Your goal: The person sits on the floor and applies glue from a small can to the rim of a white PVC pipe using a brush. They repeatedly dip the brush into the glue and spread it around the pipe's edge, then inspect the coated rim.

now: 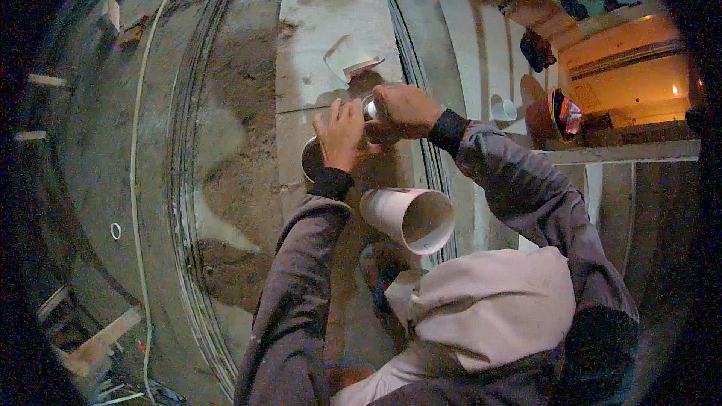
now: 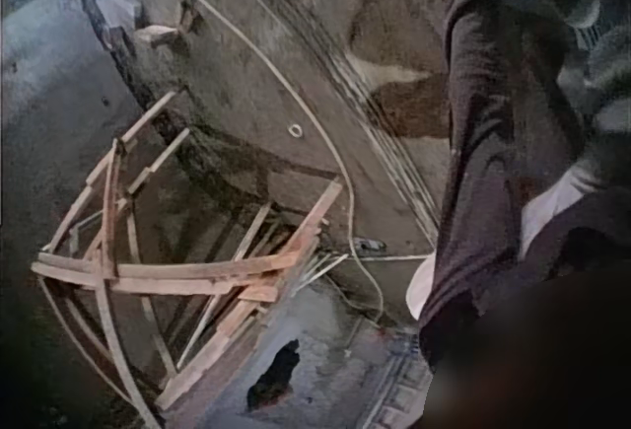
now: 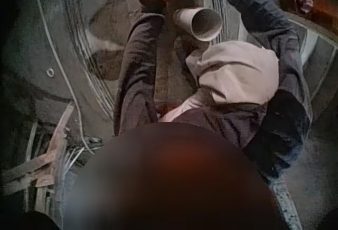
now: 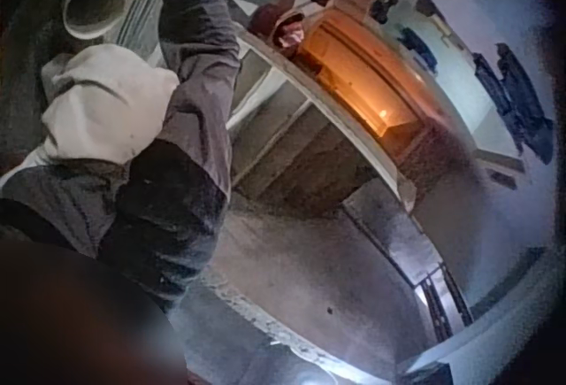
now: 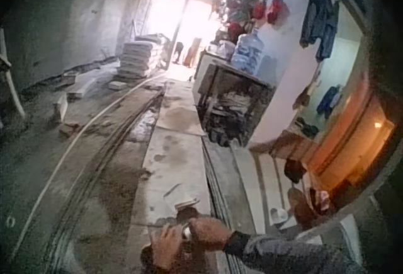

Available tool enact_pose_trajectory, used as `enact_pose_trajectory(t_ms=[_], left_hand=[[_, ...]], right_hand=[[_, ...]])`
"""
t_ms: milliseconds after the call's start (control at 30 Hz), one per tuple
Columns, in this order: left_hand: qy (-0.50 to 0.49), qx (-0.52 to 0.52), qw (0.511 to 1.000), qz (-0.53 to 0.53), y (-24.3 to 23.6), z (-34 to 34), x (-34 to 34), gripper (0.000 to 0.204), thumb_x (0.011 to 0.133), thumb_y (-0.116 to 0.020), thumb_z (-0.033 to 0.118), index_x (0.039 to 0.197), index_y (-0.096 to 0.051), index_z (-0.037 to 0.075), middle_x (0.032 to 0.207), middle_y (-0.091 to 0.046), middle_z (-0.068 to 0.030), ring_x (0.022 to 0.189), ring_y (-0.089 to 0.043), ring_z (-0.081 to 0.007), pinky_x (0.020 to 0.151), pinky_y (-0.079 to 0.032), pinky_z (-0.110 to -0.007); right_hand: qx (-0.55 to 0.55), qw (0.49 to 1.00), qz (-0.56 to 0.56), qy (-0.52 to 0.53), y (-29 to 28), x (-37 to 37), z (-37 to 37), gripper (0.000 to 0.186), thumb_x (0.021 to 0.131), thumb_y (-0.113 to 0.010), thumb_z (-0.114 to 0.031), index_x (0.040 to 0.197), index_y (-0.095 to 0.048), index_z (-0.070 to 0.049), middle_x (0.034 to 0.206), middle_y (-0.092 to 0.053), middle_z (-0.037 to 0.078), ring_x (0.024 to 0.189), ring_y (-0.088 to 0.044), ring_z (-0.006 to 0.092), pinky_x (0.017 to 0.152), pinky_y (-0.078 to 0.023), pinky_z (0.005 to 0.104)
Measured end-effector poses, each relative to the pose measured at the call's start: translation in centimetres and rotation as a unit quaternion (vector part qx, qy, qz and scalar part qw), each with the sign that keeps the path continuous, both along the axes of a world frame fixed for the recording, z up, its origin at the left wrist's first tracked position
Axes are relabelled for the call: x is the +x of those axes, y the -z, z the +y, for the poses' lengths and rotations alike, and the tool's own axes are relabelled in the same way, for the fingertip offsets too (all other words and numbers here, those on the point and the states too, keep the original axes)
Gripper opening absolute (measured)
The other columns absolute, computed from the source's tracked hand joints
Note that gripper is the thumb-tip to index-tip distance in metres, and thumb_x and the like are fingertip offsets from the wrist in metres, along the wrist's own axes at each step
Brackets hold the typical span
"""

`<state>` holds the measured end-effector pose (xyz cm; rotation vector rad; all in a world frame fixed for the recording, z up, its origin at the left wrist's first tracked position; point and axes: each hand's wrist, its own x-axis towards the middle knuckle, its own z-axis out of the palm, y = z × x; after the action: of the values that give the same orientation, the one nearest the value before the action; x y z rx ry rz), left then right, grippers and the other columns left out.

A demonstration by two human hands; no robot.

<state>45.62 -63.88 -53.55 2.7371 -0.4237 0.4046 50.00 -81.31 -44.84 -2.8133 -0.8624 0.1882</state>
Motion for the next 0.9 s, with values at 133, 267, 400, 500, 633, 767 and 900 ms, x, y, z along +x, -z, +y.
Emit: enact_pose_trajectory(t_ms=[133, 267, 400, 500, 633, 767, 900], left_hand=[[0.015, -0.056, 0.998, 0.020, 1.1, 0.5, 0.4, 0.060, 0.086, -0.069, 0.031, 0.140, -0.048, 0.015, 0.132, -0.062, -0.0033, 0.134, -0.048, -0.0270, 0.102, -0.029, -0.056], [0.045, -0.014, 0.998, 0.051, 1.3, 0.7, 1.3, 0.049, 0.093, -0.057, 0.023, 0.140, -0.049, 0.016, 0.134, -0.062, -0.0017, 0.135, -0.048, -0.0249, 0.103, -0.028, -0.056], [0.067, -0.003, 0.998, 0.009, 1.8, 1.4, 2.8, 0.064, 0.081, -0.070, 0.035, 0.139, -0.051, 0.016, 0.133, -0.062, -0.0029, 0.135, -0.049, -0.0241, 0.104, -0.028, -0.057], [0.080, -0.061, 0.992, 0.072, 0.9, 2.0, 2.0, 0.080, 0.067, -0.079, 0.043, 0.137, -0.052, 0.015, 0.133, -0.063, -0.0046, 0.135, -0.049, -0.0250, 0.105, -0.027, -0.059], [0.089, -0.094, 0.985, 0.111, -1.8, 2.2, 1.4, 0.090, 0.058, -0.082, 0.046, 0.137, -0.052, 0.014, 0.132, -0.063, -0.0057, 0.134, -0.050, -0.0275, 0.107, -0.026, -0.060], [0.087, -0.089, 0.979, 0.164, -3.1, 2.5, 1.3, 0.096, 0.055, -0.084, 0.050, 0.137, -0.052, 0.013, 0.132, -0.063, -0.0061, 0.133, -0.051, -0.0280, 0.107, -0.025, -0.061], [0.077, -0.061, 0.985, 0.142, -1.5, 2.6, 1.8, 0.093, 0.057, -0.083, 0.055, 0.136, -0.053, 0.015, 0.131, -0.065, -0.0047, 0.132, -0.053, -0.0257, 0.105, -0.027, -0.061]], right_hand=[[0.032, 0.999, -0.037, 0.007, 1.8, 0.5, 0.2, 0.048, 0.082, -0.073, -0.045, 0.096, -0.057, -0.002, 0.075, -0.066, 0.022, 0.068, -0.066, 0.0424, 0.061, -0.053, 0.0527], [0.012, 0.999, -0.026, 0.028, 2.3, 0.6, 0.3, 0.049, 0.082, -0.073, -0.045, 0.097, -0.057, -0.002, 0.074, -0.066, 0.021, 0.068, -0.066, 0.0423, 0.059, -0.053, 0.0525], [0.048, 0.998, -0.036, 0.000, 2.6, 0.9, 0.5, 0.044, 0.083, -0.070, -0.042, 0.097, -0.057, -0.003, 0.074, -0.066, 0.021, 0.067, -0.066, 0.0416, 0.058, -0.052, 0.0523], [0.072, 0.997, -0.013, -0.026, 3.2, 1.2, 0.6, 0.037, 0.085, -0.067, -0.037, 0.097, -0.057, -0.004, 0.072, -0.065, 0.020, 0.066, -0.065, 0.0416, 0.058, -0.052, 0.0521], [0.116, 0.986, -0.014, -0.121, 4.0, 2.0, 0.4, 0.029, 0.089, -0.061, -0.031, 0.099, -0.057, -0.004, 0.076, -0.066, 0.019, 0.068, -0.065, 0.0421, 0.058, -0.052, 0.0518], [0.056, 0.980, -0.018, -0.192, 3.2, 3.1, 0.4, 0.026, 0.092, -0.056, -0.028, 0.105, -0.058, -0.005, 0.082, -0.067, 0.019, 0.072, -0.066, 0.0423, 0.059, -0.053, 0.0517], [0.033, 0.985, 0.157, -0.070, 0.5, 4.0, 1.5, 0.035, 0.090, -0.059, -0.037, 0.103, -0.060, -0.004, 0.085, -0.067, 0.021, 0.075, -0.067, 0.0423, 0.063, -0.054, 0.0502]])
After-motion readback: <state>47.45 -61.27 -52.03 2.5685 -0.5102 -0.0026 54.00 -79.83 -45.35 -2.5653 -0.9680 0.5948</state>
